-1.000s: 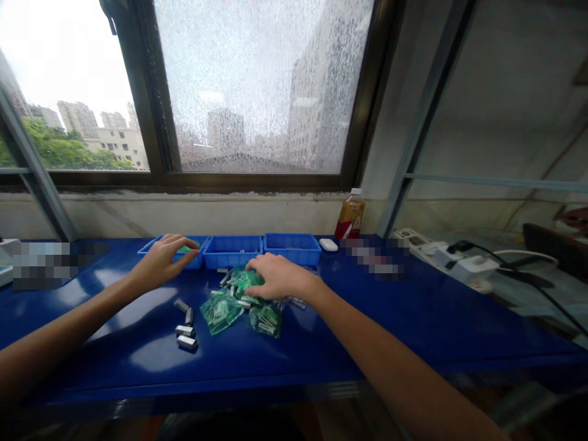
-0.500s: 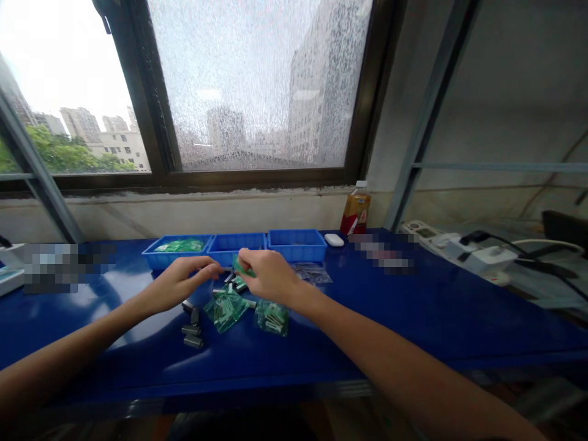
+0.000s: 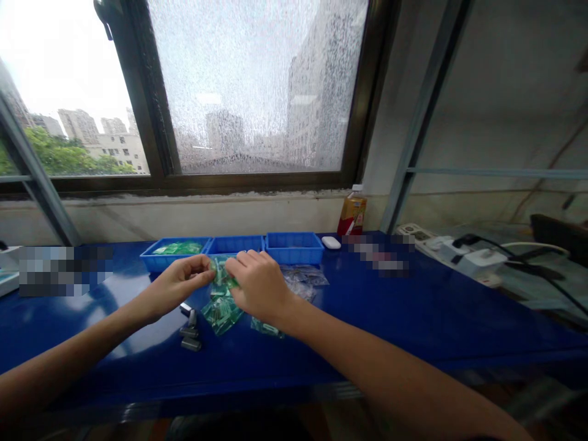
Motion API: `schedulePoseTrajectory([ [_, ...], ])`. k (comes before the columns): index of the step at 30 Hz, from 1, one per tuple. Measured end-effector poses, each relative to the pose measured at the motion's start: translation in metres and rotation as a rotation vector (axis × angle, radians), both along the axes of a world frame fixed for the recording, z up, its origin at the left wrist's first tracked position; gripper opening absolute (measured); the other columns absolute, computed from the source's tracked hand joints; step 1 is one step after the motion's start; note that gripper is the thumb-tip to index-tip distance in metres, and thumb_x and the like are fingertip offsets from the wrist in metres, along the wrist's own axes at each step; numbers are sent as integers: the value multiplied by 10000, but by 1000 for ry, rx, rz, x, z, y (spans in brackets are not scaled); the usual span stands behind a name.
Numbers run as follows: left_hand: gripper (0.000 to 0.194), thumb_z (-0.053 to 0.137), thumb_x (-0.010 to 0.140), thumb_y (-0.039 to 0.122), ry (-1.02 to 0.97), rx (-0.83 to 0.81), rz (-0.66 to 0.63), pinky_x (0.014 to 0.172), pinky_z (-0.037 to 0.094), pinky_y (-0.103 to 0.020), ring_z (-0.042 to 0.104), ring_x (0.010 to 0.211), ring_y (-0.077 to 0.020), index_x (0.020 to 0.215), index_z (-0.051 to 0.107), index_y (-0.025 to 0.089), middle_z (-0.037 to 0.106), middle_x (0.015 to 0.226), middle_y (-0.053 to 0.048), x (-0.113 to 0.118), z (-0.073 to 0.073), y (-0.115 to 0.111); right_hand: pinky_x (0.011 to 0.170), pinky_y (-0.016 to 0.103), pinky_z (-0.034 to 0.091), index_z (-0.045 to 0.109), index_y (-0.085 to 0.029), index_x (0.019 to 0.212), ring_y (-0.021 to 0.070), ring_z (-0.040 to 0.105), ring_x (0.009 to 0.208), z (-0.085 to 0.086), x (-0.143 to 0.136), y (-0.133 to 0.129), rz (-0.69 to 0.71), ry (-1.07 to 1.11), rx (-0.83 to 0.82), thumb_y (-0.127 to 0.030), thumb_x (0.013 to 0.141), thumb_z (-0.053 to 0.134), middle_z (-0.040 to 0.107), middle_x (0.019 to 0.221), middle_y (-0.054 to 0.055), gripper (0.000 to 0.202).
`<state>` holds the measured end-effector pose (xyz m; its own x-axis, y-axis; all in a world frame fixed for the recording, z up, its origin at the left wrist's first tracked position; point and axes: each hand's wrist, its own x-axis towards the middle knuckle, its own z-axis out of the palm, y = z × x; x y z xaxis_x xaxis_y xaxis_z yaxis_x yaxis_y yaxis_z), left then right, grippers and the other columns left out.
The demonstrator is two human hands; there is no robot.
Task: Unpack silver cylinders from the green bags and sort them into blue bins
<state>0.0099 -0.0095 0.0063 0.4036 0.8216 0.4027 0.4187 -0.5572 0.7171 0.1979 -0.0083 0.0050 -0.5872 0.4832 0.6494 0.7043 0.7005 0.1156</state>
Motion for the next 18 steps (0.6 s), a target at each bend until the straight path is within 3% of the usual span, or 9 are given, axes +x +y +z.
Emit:
schedulePoseTrajectory([
  [3,50,462,796,173,107,374,138,612,401,-249,486,650,-116,756,492,164,528,691,7,-3,1,-3,605,260,303,528,-166,768,141,448,676,1,-1,6,13,226,-265,-276,714,589,512,683,7,137],
  [5,56,478,786,126,189,596,165,677,412,-273,503,720,-132,799,509,171,564,749,-6,-5,2,-5,584,256,318,549,-157,762,129,453,638,0,0,11,80,372,-494,-383,763,556,512,661,6,226],
  [8,96,475,796,94,249,745,120,708,417,-292,499,755,-144,804,516,181,579,763,-11,-8,6,-5,559,256,350,571,-149,756,126,489,613,-1,1,16,294,632,-878,-535,823,414,543,659,23,423],
  [11,121,465,805,81,262,797,86,728,419,-301,494,784,-149,785,521,186,576,789,-14,-10,7,-2,558,260,388,556,-153,721,134,534,622,-2,0,18,487,876,-1143,-607,816,353,560,665,34,506],
  [14,129,469,805,78,261,792,100,748,418,-306,493,826,-151,774,533,186,555,859,-26,-11,4,2,549,250,407,543,-158,735,117,534,593,-2,-2,16,537,934,-1241,-536,779,497,553,669,13,383],
  [18,136,466,798,82,248,747,153,760,419,-317,485,851,-160,789,555,184,515,885,-37,-12,1,3,479,211,390,549,-160,805,88,510,530,-3,-6,13,429,834,-1125,-360,755,590,538,651,-17,211],
])
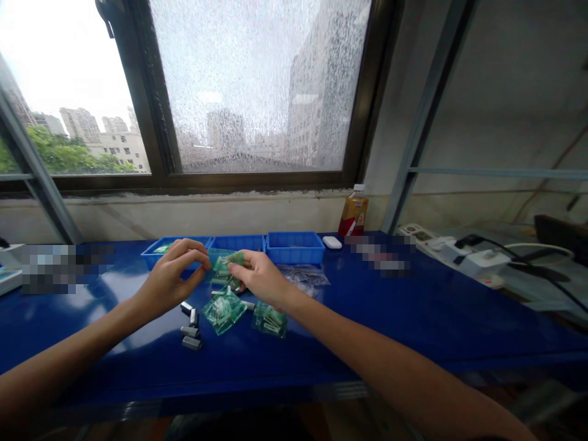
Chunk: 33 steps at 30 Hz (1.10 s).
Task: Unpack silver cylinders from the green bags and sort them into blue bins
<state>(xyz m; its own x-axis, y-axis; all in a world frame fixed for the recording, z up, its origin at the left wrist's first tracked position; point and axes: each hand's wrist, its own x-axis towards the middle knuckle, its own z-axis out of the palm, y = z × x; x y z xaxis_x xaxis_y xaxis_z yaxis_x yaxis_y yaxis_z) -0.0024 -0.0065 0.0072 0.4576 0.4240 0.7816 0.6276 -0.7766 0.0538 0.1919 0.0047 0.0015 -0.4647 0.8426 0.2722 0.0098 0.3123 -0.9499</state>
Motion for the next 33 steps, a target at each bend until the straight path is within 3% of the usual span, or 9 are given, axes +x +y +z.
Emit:
schedulePoseTrajectory([
  [4,123,479,812,165,-38,-175,18,816,408,-359,487,906,-188,840,597,183,515,917,-55,5,2,-4,433,198,367,564,-175,894,77,505,495,-2,0,0,-165,-125,211,-302,811,512,542,697,-16,160],
  [11,452,321,863,514,-503,-946,-48,792,423,-351,499,996,-228,862,620,175,563,1009,-77,11,2,-5,599,234,417,645,-212,986,98,505,639,-5,8,3,-303,-360,804,-233,845,492,567,802,28,210],
  [14,371,479,797,513,-605,-1100,-59,731,412,-294,520,920,-201,862,601,169,585,928,-57,9,-1,0,649,251,436,648,-220,994,101,515,682,-6,8,1,-281,-374,883,-156,826,480,552,896,41,246],
  [17,262,600,743,409,-632,-1169,-184,641,391,-239,520,727,-131,808,564,158,550,766,-14,8,-3,4,676,268,449,642,-222,989,103,508,715,-7,6,-3,-246,-379,903,-52,757,452,492,1010,58,345],
  [23,155,541,793,313,-652,-791,-166,601,396,-227,474,627,-94,792,484,169,482,715,21,6,-4,7,730,296,451,635,-175,949,159,498,885,1,3,-5,-328,-304,655,-144,711,551,444,1026,82,255],
  [25,93,513,817,263,-474,-540,-101,624,399,-244,488,675,-112,795,490,176,501,738,8,3,-3,7,650,281,441,635,-146,835,143,515,765,4,4,-2,-289,-261,451,-306,778,529,507,874,69,200],
  [28,74,473,847,187,-120,-187,-82,723,401,-288,498,783,-139,817,540,184,543,814,-21,0,-1,3,503,244,377,561,-139,651,106,489,556,3,5,6,-147,-136,129,-471,857,357,528,635,33,440],
  [30,117,454,860,164,17,-84,-95,760,404,-311,493,823,-150,847,566,195,546,856,-33,1,-1,0,448,222,327,531,-144,655,88,467,491,0,4,9,-126,-63,19,-469,840,399,520,586,8,397],
  [33,91,510,831,207,53,-98,-24,785,417,-354,480,888,-183,854,598,209,520,952,-58,6,-3,-3,428,206,301,554,-149,771,74,432,458,-4,3,10,-183,-50,77,-386,791,518,490,559,-33,240],
])
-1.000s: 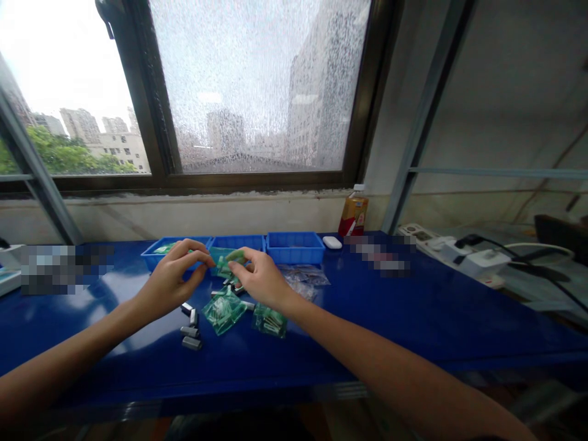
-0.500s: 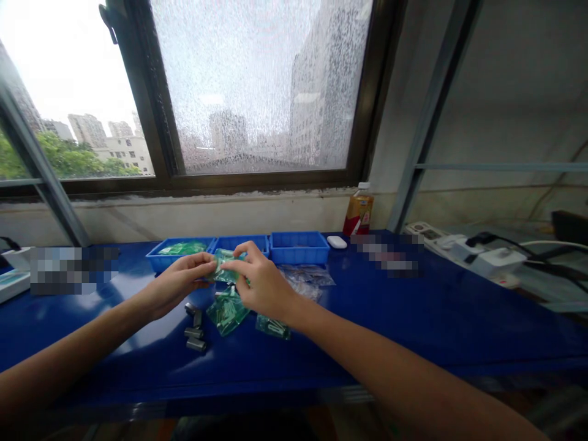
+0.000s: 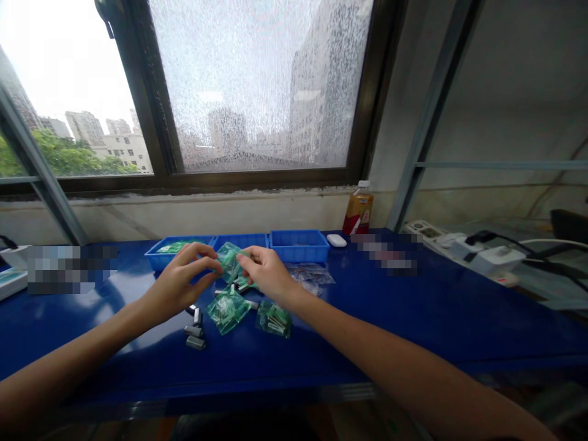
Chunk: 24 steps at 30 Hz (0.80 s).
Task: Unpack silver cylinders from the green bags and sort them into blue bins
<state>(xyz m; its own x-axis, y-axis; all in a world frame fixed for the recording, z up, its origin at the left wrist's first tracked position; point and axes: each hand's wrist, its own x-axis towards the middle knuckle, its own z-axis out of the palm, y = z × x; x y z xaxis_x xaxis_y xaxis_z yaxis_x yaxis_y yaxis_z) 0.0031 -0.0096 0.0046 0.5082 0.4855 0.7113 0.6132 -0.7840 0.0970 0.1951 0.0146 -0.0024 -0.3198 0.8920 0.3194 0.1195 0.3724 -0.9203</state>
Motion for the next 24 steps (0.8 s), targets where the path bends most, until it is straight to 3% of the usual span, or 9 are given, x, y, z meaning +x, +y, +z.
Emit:
schedulePoseTrajectory([
  [3,158,542,806,322,-89,-192,59,801,423,-381,482,911,-208,856,627,199,502,961,-74,3,-2,0,431,213,297,598,-157,839,78,391,444,-1,2,-1,-98,-115,231,-333,787,535,459,515,-48,195],
  [8,499,260,886,494,-387,-826,20,609,417,-297,507,685,-162,831,634,169,539,724,-39,1,-3,7,545,249,405,652,-170,848,111,522,568,0,7,-4,-158,-277,624,-212,805,502,626,711,24,161],
  [11,418,382,843,509,-596,-1031,-22,550,383,-250,496,648,-130,822,587,145,555,771,-39,0,-5,10,667,275,460,653,-171,871,140,599,732,2,8,-7,-115,-281,758,-115,789,455,658,827,47,222],
  [14,266,545,779,412,-651,-1078,-149,549,389,-230,498,616,-103,825,538,150,550,761,-24,2,-9,13,779,295,473,657,-197,811,153,614,874,2,8,-9,-83,-308,781,-72,769,429,669,917,40,264],
  [17,200,563,774,348,-568,-870,-150,546,411,-226,501,579,-97,848,515,169,521,665,14,-3,-6,19,830,323,471,657,-214,822,161,605,930,2,8,-9,-75,-351,753,-74,779,414,658,983,35,283],
  [21,126,562,765,300,-315,-153,190,597,447,-243,512,619,-108,785,579,177,531,707,4,-32,11,28,839,338,459,643,-181,915,178,571,946,2,9,-4,-108,-395,746,-128,795,458,599,1028,82,227],
  [24,114,515,791,273,-325,121,411,612,483,-248,531,651,-116,792,590,187,541,805,-17,-62,24,36,801,333,461,630,-175,940,172,551,883,0,10,-1,-137,-438,729,-158,782,503,556,968,78,203],
])
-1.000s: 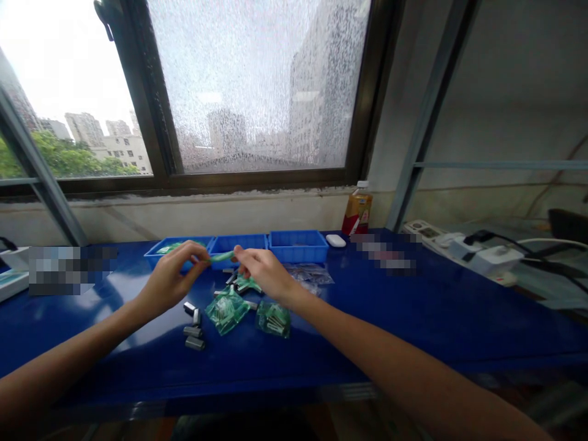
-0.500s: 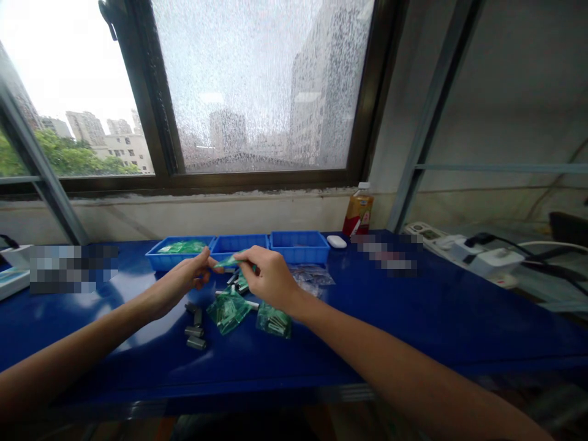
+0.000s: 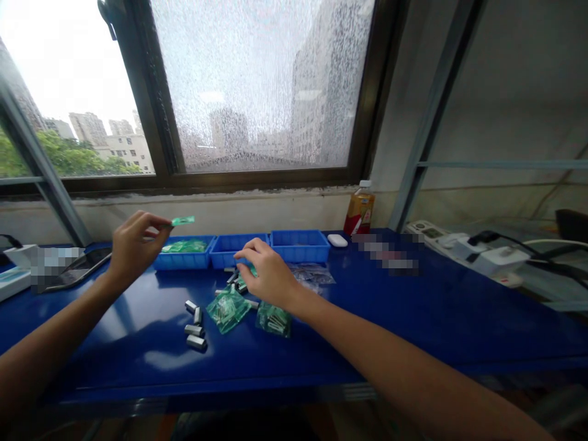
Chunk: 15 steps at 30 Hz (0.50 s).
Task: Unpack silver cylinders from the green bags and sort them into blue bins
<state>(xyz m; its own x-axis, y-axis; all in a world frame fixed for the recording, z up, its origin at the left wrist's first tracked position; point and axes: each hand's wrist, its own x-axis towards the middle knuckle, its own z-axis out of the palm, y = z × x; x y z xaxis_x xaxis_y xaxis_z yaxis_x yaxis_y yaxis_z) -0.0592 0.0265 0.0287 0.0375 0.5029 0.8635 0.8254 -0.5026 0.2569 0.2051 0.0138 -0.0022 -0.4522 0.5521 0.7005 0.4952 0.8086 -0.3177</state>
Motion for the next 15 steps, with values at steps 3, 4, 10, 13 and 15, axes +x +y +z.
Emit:
schedulePoseTrajectory([
  [3,105,498,780,259,44,-3,87,636,510,-264,551,699,-137,783,581,194,546,845,-27,-25,1,13,816,338,447,632,-168,913,170,533,880,-2,0,2,-6,-22,-4,-176,782,520,525,950,74,173],
  [4,101,494,768,252,70,-33,83,645,514,-265,558,723,-145,771,575,192,552,855,-29,-31,-1,18,823,338,443,634,-165,902,172,529,887,-3,0,3,-3,-28,-4,-185,784,524,519,946,73,163],
  [10,193,414,712,182,283,-355,156,725,477,-282,589,796,-189,805,582,191,619,860,-50,-52,-22,45,829,336,435,636,-171,894,166,510,879,-5,1,2,-16,-85,-13,-204,797,525,502,926,65,151],
  [13,300,371,728,177,417,-533,228,728,455,-309,603,817,-216,900,615,213,645,918,-58,-52,-24,47,831,336,432,640,-164,882,167,507,874,-4,1,2,-23,-116,-21,-210,793,537,497,914,67,144],
  [15,330,350,758,200,414,-553,251,764,447,-324,601,875,-230,940,625,210,638,994,-70,-48,-22,44,828,342,431,642,-170,879,171,507,876,-4,1,1,-25,-131,-28,-222,793,541,498,916,66,142],
])
